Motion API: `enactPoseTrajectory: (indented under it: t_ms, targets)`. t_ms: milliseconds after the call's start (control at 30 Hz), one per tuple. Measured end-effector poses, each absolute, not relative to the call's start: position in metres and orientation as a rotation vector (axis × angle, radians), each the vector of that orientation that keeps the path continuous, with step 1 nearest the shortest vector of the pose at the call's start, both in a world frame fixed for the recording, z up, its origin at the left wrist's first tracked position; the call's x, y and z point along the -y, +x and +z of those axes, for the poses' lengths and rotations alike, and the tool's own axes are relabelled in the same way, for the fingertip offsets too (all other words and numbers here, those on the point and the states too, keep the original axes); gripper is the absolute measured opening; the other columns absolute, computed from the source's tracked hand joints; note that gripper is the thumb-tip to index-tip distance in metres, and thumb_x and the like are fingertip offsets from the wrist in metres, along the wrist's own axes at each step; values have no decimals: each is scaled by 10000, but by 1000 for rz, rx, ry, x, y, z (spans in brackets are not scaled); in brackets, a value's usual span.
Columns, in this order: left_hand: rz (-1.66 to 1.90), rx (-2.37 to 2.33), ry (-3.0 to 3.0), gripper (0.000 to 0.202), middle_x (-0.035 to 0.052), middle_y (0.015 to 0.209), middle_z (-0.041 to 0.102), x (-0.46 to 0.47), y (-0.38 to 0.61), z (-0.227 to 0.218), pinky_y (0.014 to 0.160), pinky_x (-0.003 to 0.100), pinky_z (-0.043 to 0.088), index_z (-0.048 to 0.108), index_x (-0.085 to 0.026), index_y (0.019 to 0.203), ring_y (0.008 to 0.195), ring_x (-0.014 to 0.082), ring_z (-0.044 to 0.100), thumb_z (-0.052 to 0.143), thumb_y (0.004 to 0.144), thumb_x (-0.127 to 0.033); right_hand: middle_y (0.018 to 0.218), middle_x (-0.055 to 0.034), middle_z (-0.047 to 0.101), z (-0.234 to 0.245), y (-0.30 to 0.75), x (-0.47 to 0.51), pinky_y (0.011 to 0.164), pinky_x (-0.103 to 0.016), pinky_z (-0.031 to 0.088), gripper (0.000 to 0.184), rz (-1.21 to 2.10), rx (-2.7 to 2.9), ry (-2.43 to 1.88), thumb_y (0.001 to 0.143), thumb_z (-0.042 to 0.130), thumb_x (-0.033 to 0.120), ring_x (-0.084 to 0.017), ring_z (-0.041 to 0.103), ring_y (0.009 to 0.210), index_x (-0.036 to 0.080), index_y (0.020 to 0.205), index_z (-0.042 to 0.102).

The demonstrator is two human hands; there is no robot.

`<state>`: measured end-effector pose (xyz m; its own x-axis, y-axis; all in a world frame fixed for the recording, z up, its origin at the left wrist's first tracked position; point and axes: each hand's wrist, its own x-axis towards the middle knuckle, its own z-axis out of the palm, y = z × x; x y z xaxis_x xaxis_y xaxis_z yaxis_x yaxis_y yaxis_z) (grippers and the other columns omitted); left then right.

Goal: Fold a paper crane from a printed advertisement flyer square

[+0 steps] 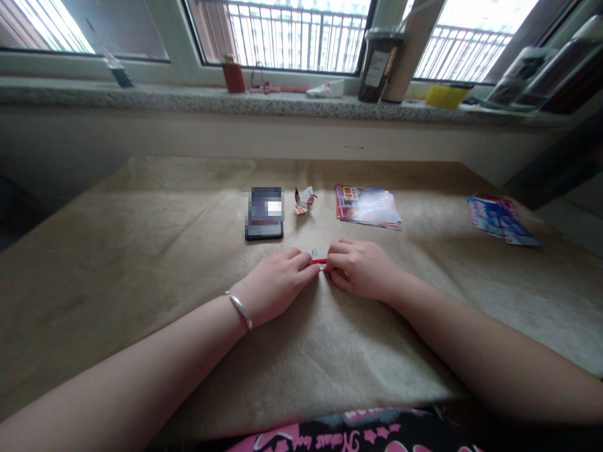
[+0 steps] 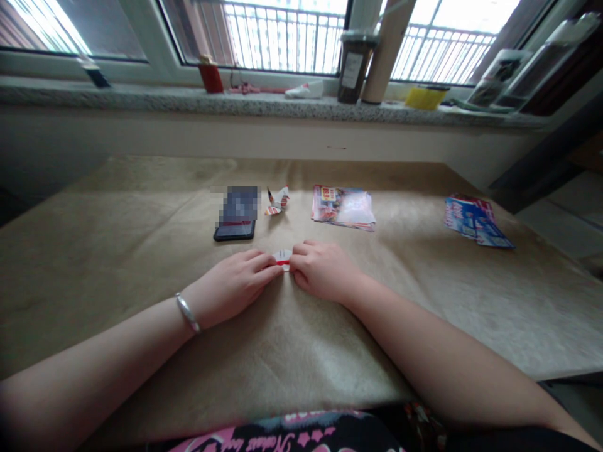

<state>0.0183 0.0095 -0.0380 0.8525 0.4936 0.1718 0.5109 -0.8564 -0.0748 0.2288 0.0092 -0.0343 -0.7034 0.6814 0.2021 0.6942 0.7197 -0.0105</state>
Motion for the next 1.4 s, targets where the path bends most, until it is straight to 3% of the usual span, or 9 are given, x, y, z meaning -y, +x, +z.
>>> enactPoseTrajectory:
  t_ms: [767,1067,1300,1400]
  targets:
    - [-266,852,-2992,281,77,966,600,-10,17,-32,799,339,497,601,-164,1063,875,190,539,488,814,-97,786,-13,664,-18,243,-6,531,-266,253,178,-110,2817,-1235,821,540,192,-130,548,677,219,716,681]
    - [-375,821,-3021,232,78,991,632,-11,12,-33,823,324,499,628,-156,985,910,180,570,452,840,-112,810,-35,650,-21,240,-3,551,-274,279,180,-171,2850,-1227,843,485,192,-146,543,696,194,769,649]
    - [-336,794,-2979,228,84,944,620,-11,14,-33,778,320,499,620,-144,1001,866,184,552,466,836,-111,905,-54,641,-30,238,-3,639,-264,349,200,-114,2791,-1096,869,463,216,-158,541,783,206,975,632]
    - [-313,748,-2943,194,92,917,621,-11,15,-32,757,329,501,636,-141,952,858,193,552,468,855,-140,917,-55,644,-31,235,-2,649,-263,358,212,-105,2772,-1073,871,459,204,-155,542,785,211,964,649]
